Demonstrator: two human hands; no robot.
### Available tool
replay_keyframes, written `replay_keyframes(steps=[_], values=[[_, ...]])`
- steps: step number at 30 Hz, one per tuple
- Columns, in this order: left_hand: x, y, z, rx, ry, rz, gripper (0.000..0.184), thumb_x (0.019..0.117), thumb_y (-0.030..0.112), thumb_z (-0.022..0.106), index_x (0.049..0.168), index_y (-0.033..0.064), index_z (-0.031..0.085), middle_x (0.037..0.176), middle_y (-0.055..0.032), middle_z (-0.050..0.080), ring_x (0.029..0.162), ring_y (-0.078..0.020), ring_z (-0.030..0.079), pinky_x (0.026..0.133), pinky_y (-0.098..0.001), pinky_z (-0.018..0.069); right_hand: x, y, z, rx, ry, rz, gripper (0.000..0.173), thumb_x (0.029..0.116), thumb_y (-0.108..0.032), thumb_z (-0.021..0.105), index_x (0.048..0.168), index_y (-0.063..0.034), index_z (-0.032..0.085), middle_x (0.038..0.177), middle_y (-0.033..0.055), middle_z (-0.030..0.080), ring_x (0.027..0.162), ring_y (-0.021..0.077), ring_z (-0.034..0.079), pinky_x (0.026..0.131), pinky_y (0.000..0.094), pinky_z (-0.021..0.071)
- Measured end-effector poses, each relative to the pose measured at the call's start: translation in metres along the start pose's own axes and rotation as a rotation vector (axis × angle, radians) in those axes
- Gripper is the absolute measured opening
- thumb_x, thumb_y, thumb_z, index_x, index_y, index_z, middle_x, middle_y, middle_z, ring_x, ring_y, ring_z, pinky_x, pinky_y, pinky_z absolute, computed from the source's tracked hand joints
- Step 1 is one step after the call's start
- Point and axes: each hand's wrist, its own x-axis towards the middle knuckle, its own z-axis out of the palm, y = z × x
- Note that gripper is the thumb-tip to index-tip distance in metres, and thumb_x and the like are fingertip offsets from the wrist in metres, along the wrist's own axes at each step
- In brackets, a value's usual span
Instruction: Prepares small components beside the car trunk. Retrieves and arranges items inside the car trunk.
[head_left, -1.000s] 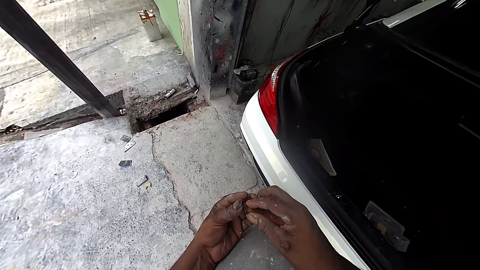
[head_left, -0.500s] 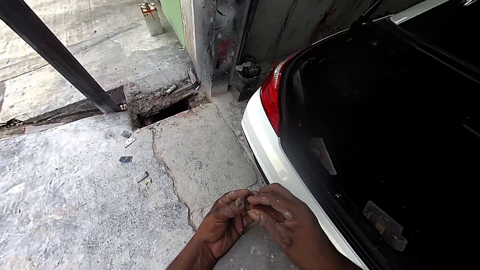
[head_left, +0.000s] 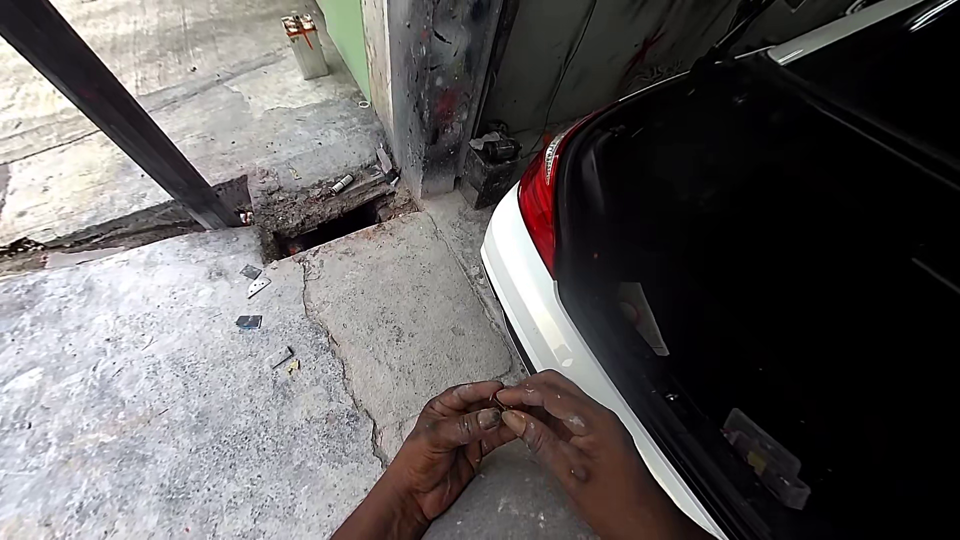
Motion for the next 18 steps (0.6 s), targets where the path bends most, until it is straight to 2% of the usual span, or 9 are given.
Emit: replay_keyframes(steps=[3, 8, 13, 18], values=[[0.0012, -0.0001, 0.0008, 0.047, 0.039, 0.002, 0.03, 0.0929, -0.004, 0.067, 0.122, -0.0015, 0.071, 0.119, -0.0206, 0.071, 0.107, -0.0263, 0.071, 0.098, -0.0418, 0.0561, 0.0016, 0.0009, -0.0012, 0.005, 0.003, 0.02, 0.021, 0.1004, -0.022, 0.062, 0.11, -0.0104, 0.076, 0.103, 0.0001, 0.069, 0.087, 0.0072, 0.067, 0.074, 0.0199, 0.0592], [0.0013, 0.0008, 0.0037, 0.114, 0.104, 0.007, 0.029, 0.0915, -0.003, 0.071, 0.12, -0.0016, 0.072, 0.115, -0.0195, 0.072, 0.103, -0.0246, 0.071, 0.096, -0.0412, 0.0575, 0.0017, 0.0008, -0.0016, 0.036, 0.01, 0.044, 0.019, 0.096, -0.02, 0.068, 0.109, -0.0084, 0.076, 0.103, 0.0014, 0.069, 0.083, 0.0085, 0.067, 0.071, 0.0208, 0.0601], [0.0027, 0.001, 0.0077, 0.246, 0.201, 0.019, 0.029, 0.0879, 0.0, 0.076, 0.116, -0.0002, 0.074, 0.11, -0.0183, 0.073, 0.099, -0.0227, 0.072, 0.092, -0.0382, 0.0589, 0.0031, 0.001, -0.0061, 0.053, -0.007, 0.108, 0.019, 0.0979, -0.023, 0.066, 0.108, -0.0093, 0.076, 0.099, 0.001, 0.07, 0.08, 0.0098, 0.067, 0.07, 0.0218, 0.0598], [0.0039, 0.0009, 0.0091, 0.309, 0.239, 0.008, 0.028, 0.0872, 0.002, 0.078, 0.115, -0.0013, 0.074, 0.109, -0.0181, 0.073, 0.099, -0.0236, 0.072, 0.094, -0.0406, 0.0586, 0.005, 0.0016, -0.0078, 0.019, 0.008, 0.124, 0.021, 0.1006, -0.022, 0.06, 0.107, -0.0117, 0.077, 0.093, -0.0017, 0.069, 0.07, 0.0057, 0.061, 0.058, 0.0183, 0.0524]])
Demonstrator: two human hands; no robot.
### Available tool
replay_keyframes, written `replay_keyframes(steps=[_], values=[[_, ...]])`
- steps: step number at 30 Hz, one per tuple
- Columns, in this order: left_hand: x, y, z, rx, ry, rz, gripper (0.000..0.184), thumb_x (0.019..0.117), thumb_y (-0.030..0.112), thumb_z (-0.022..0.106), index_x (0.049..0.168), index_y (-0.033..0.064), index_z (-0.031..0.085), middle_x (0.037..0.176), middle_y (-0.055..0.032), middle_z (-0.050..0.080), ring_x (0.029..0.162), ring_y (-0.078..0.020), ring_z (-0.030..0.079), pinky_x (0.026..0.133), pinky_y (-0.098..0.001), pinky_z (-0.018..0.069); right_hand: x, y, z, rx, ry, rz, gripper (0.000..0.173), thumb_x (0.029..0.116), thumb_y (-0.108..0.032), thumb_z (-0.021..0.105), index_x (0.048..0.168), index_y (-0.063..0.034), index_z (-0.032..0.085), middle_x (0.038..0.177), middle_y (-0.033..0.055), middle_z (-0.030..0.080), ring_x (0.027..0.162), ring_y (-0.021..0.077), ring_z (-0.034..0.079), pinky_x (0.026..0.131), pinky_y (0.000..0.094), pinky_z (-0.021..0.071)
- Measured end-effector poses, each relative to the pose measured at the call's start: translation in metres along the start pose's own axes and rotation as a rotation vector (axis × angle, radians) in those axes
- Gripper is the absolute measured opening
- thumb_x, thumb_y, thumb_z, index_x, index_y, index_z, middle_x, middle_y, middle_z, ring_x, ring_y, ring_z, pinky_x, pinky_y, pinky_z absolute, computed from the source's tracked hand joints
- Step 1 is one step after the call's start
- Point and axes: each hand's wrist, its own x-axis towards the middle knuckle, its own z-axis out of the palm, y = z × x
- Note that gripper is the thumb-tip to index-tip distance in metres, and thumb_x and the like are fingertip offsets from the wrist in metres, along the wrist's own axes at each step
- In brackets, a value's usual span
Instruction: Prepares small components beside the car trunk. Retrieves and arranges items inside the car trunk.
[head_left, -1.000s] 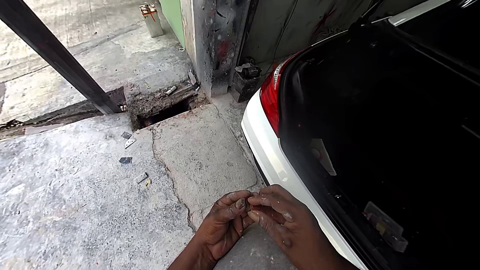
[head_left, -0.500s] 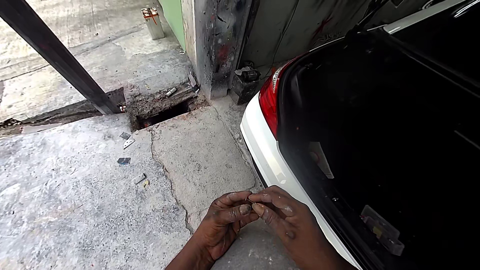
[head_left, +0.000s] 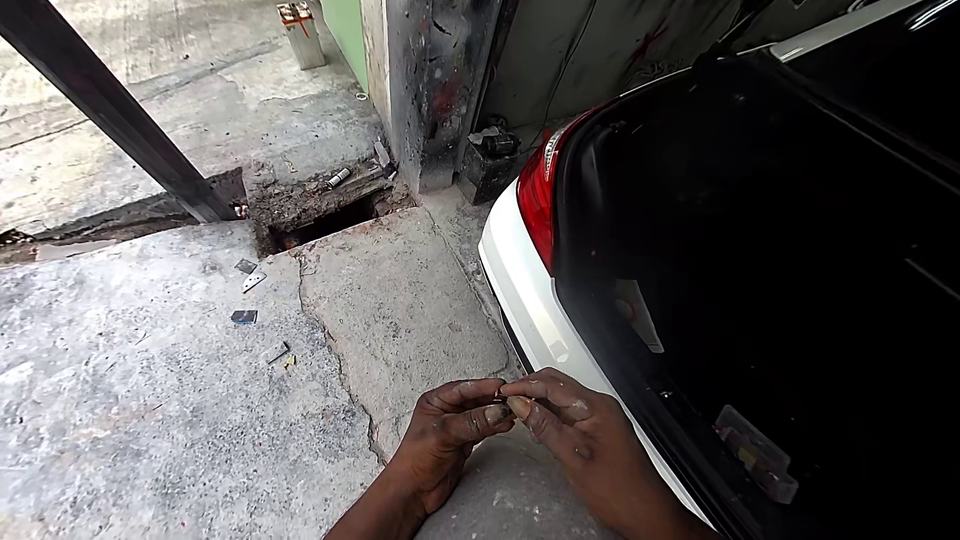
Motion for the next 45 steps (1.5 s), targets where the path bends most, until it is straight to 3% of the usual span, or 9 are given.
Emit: replay_keyframes(steps=[10, 28, 39, 45], values=[[0.003, -0.0017, -0.0034, -0.014, -0.049, -0.03, 0.027, 0.0907, 0.002, 0.074, 0.118, -0.0019, 0.073, 0.112, -0.0185, 0.072, 0.102, -0.0242, 0.071, 0.096, -0.0415, 0.0573, 0.0026, 0.0021, -0.005, 0.048, -0.027, 0.07, 0.023, 0.1014, -0.024, 0.058, 0.105, -0.0118, 0.078, 0.086, -0.0015, 0.067, 0.064, 0.0074, 0.058, 0.054, 0.0194, 0.0478], [0.006, -0.002, -0.0043, -0.009, -0.037, -0.039, 0.027, 0.0904, 0.002, 0.074, 0.117, -0.0026, 0.072, 0.112, -0.0196, 0.072, 0.102, -0.0249, 0.071, 0.096, -0.0417, 0.0574, 0.0024, 0.0064, -0.0037, 0.164, -0.045, 0.105, 0.019, 0.0982, -0.02, 0.065, 0.109, -0.0085, 0.076, 0.096, 0.003, 0.07, 0.067, 0.0099, 0.059, 0.056, 0.0212, 0.0497], [0.0055, 0.0, -0.0012, 0.032, 0.006, -0.063, 0.026, 0.0905, 0.0, 0.073, 0.116, -0.0035, 0.072, 0.111, -0.0194, 0.073, 0.101, -0.025, 0.072, 0.095, -0.0407, 0.0581, 0.0042, 0.0019, -0.0044, 0.202, -0.03, 0.205, 0.023, 0.102, -0.02, 0.057, 0.106, -0.0078, 0.076, 0.081, 0.0029, 0.067, 0.062, 0.0094, 0.056, 0.053, 0.0198, 0.045], [0.0048, 0.001, 0.0013, 0.05, 0.031, -0.061, 0.026, 0.0892, -0.001, 0.074, 0.115, -0.0042, 0.073, 0.109, -0.019, 0.073, 0.099, -0.0238, 0.072, 0.095, -0.0403, 0.058, 0.0014, 0.0047, -0.0049, 0.139, -0.049, 0.109, 0.019, 0.0973, -0.019, 0.066, 0.108, -0.0092, 0.077, 0.097, 0.0032, 0.07, 0.068, 0.0109, 0.061, 0.057, 0.0216, 0.0512]])
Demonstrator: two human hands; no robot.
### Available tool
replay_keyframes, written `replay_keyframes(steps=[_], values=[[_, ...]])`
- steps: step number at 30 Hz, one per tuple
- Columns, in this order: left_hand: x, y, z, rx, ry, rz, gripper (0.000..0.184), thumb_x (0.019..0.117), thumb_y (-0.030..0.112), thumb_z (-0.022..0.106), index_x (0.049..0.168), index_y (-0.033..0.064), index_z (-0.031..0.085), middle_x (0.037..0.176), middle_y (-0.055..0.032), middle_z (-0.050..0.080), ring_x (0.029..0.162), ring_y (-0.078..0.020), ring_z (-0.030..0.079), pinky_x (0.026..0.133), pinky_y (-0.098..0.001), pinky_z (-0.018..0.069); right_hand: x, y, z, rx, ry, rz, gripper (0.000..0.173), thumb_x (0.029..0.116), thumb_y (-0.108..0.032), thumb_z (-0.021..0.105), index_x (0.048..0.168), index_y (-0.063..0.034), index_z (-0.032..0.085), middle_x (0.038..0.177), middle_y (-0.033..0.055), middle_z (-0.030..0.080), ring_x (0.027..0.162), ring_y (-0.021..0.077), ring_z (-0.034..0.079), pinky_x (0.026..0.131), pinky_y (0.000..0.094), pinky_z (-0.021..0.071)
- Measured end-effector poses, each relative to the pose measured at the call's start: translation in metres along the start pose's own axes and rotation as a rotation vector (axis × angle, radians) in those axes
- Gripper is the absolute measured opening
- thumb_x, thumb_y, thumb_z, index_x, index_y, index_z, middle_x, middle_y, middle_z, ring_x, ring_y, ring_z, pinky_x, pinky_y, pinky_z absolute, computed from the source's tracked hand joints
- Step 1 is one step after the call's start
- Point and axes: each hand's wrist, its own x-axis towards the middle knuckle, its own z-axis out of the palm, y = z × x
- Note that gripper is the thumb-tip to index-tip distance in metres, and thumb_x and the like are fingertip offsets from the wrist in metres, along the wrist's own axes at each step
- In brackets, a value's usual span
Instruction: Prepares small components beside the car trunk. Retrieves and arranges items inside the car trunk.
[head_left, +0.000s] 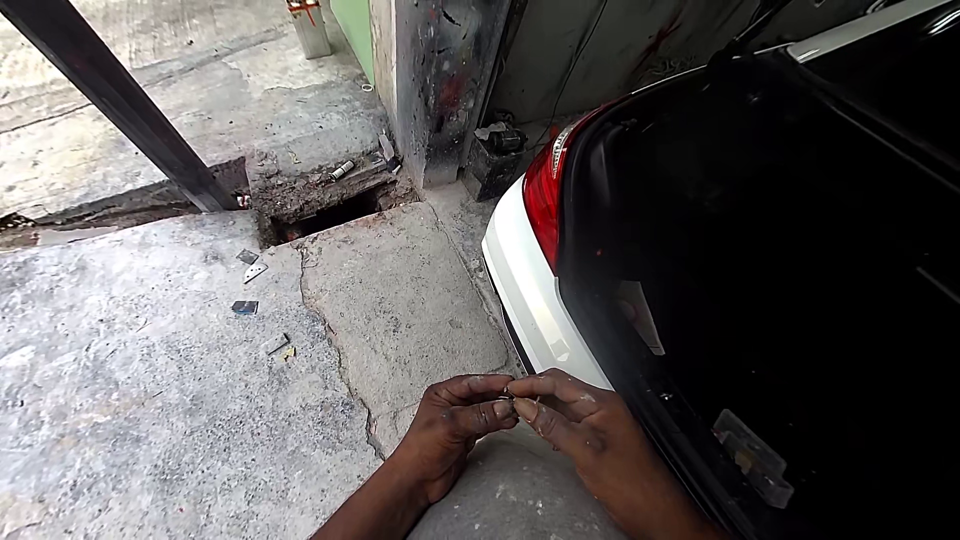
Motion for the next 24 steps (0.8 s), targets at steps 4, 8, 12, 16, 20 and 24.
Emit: replay_keyframes(steps=[4, 8, 12, 16, 20, 24], values=[[0.0007, -0.0011, 0.002, 0.056, 0.03, 0.029, 0.027, 0.0871, -0.001, 0.076, 0.114, -0.0039, 0.073, 0.106, -0.0182, 0.074, 0.098, -0.0226, 0.072, 0.093, -0.0393, 0.0588, -0.0003, 0.0005, -0.0003, -0.007, 0.012, 0.008, 0.018, 0.0962, -0.018, 0.067, 0.108, -0.0082, 0.077, 0.096, 0.0037, 0.071, 0.068, 0.0109, 0.061, 0.058, 0.0217, 0.052], [0.0005, -0.0014, 0.0034, 0.129, 0.051, 0.046, 0.027, 0.0871, 0.0, 0.076, 0.114, -0.0043, 0.074, 0.106, -0.018, 0.074, 0.098, -0.0224, 0.072, 0.095, -0.0396, 0.058, -0.0005, -0.0001, -0.0012, -0.014, 0.035, 0.025, 0.021, 0.0997, -0.021, 0.062, 0.105, -0.0091, 0.078, 0.088, 0.0013, 0.069, 0.064, 0.0091, 0.058, 0.054, 0.0208, 0.048], [-0.0001, -0.0016, 0.003, 0.178, 0.019, 0.043, 0.026, 0.0891, 0.004, 0.076, 0.115, -0.0033, 0.074, 0.107, -0.0171, 0.074, 0.1, -0.0215, 0.071, 0.094, -0.0382, 0.0576, -0.0015, -0.0033, -0.0021, 0.007, 0.049, 0.075, 0.022, 0.1005, -0.021, 0.059, 0.103, -0.0091, 0.078, 0.08, 0.0018, 0.068, 0.06, 0.0088, 0.055, 0.052, 0.02, 0.0439], [-0.0012, -0.0016, 0.0022, 0.12, 0.007, 0.022, 0.026, 0.0892, 0.002, 0.075, 0.115, -0.0029, 0.074, 0.106, -0.0167, 0.074, 0.098, -0.0214, 0.071, 0.094, -0.0387, 0.0578, -0.0017, -0.0029, -0.0029, 0.024, 0.021, 0.075, 0.021, 0.1009, -0.021, 0.06, 0.105, -0.0091, 0.077, 0.083, 0.0019, 0.068, 0.062, 0.0089, 0.056, 0.053, 0.02, 0.045], [-0.0015, -0.0023, 0.0028, 0.092, 0.019, 0.001, 0.026, 0.0891, 0.001, 0.074, 0.114, -0.0032, 0.074, 0.106, -0.0168, 0.074, 0.098, -0.0216, 0.071, 0.094, -0.0383, 0.058, -0.0031, -0.0017, -0.0031, 0.047, 0.019, 0.076, 0.021, 0.0997, -0.019, 0.061, 0.105, -0.0081, 0.077, 0.084, 0.0022, 0.068, 0.064, 0.0089, 0.057, 0.054, 0.0198, 0.0457], [-0.001, -0.0022, 0.0017, 0.082, 0.017, -0.006, 0.027, 0.0889, 0.001, 0.074, 0.115, -0.0027, 0.073, 0.107, -0.0168, 0.074, 0.098, -0.0217, 0.072, 0.094, -0.0384, 0.058, -0.0036, -0.0015, -0.0028, 0.057, 0.014, 0.069, 0.02, 0.0993, -0.019, 0.062, 0.106, -0.0078, 0.077, 0.086, 0.0024, 0.069, 0.065, 0.0089, 0.058, 0.055, 0.0199, 0.047]])
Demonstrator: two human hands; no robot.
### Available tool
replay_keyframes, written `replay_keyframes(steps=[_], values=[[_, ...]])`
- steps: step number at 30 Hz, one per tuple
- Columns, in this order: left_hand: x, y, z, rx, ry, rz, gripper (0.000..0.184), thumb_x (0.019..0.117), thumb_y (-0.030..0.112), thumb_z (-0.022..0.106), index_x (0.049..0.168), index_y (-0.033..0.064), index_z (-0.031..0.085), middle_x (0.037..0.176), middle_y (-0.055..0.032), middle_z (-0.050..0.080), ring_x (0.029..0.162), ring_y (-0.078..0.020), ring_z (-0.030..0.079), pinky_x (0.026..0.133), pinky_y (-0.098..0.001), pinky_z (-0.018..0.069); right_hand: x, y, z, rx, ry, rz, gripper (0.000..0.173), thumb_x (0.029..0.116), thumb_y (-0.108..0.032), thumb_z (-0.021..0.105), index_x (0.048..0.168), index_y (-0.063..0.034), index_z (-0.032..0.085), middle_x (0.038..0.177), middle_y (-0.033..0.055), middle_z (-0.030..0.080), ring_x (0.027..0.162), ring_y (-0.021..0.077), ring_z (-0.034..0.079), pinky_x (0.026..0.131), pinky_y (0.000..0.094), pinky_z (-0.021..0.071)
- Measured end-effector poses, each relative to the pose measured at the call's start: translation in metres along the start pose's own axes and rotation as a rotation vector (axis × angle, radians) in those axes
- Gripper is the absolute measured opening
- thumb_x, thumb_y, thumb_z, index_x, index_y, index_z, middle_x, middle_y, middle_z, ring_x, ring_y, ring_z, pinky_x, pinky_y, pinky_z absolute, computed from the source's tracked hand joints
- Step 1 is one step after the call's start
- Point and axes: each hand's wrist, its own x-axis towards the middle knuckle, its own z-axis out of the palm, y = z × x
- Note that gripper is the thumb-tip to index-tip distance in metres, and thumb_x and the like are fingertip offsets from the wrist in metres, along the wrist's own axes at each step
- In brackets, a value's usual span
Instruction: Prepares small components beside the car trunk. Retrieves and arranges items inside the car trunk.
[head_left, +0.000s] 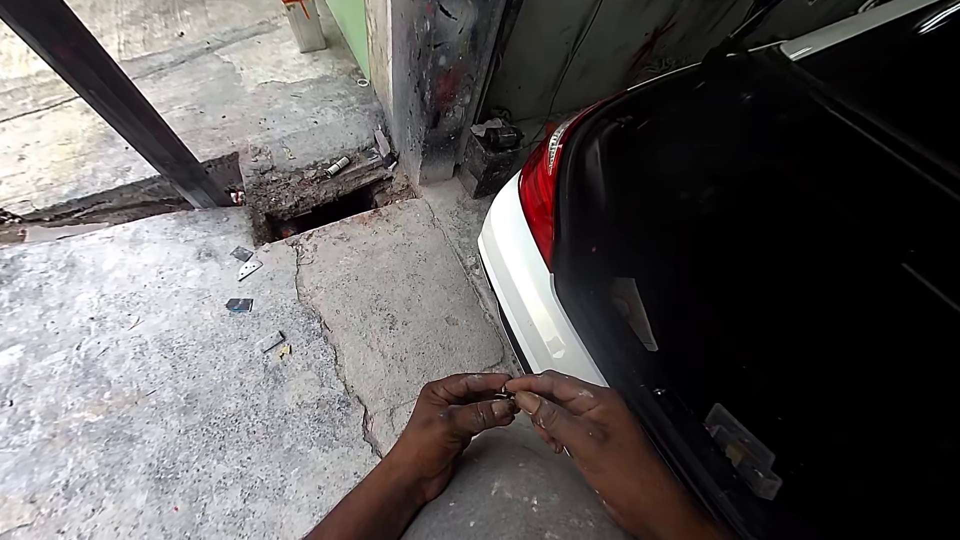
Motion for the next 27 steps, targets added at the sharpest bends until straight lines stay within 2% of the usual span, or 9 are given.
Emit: replay_keyframes(steps=[10, 19, 22, 27], values=[[0.0012, -0.0004, -0.001, -0.011, 0.002, 0.001, 0.027, 0.0885, 0.0, 0.074, 0.116, -0.0034, 0.073, 0.107, -0.0181, 0.074, 0.098, -0.0227, 0.072, 0.095, -0.0394, 0.0579, -0.0002, 0.0027, 0.0012, 0.039, 0.005, 0.004, 0.02, 0.0985, -0.018, 0.063, 0.107, -0.0062, 0.077, 0.086, 0.0039, 0.069, 0.065, 0.0093, 0.057, 0.055, 0.0199, 0.0461], [0.0037, 0.0001, -0.001, 0.034, -0.001, 0.032, 0.026, 0.0887, 0.001, 0.075, 0.115, -0.0038, 0.073, 0.108, -0.0179, 0.073, 0.099, -0.0219, 0.071, 0.094, -0.0392, 0.0579, 0.0013, 0.0026, 0.002, 0.024, -0.009, 0.015, 0.019, 0.0974, -0.016, 0.065, 0.11, -0.006, 0.074, 0.094, 0.005, 0.071, 0.07, 0.0108, 0.06, 0.059, 0.0215, 0.0484], [0.004, -0.0006, -0.0016, 0.026, -0.011, 0.046, 0.027, 0.0878, 0.001, 0.076, 0.114, -0.0033, 0.074, 0.107, -0.0168, 0.073, 0.098, -0.0216, 0.071, 0.093, -0.0392, 0.0584, 0.001, 0.0024, 0.0031, 0.063, -0.002, 0.035, 0.018, 0.0967, -0.014, 0.065, 0.11, -0.0047, 0.073, 0.094, 0.0059, 0.071, 0.073, 0.0109, 0.062, 0.062, 0.0213, 0.0494], [0.0047, 0.0009, -0.0022, -0.008, -0.058, 0.068, 0.028, 0.0884, 0.002, 0.076, 0.116, -0.0021, 0.073, 0.108, -0.0155, 0.074, 0.099, -0.0215, 0.072, 0.093, -0.0389, 0.0589, 0.0013, 0.0019, 0.0021, 0.179, 0.061, 0.07, 0.019, 0.0968, -0.011, 0.064, 0.111, -0.0014, 0.071, 0.094, 0.0065, 0.069, 0.071, 0.0101, 0.06, 0.06, 0.0204, 0.0483]])
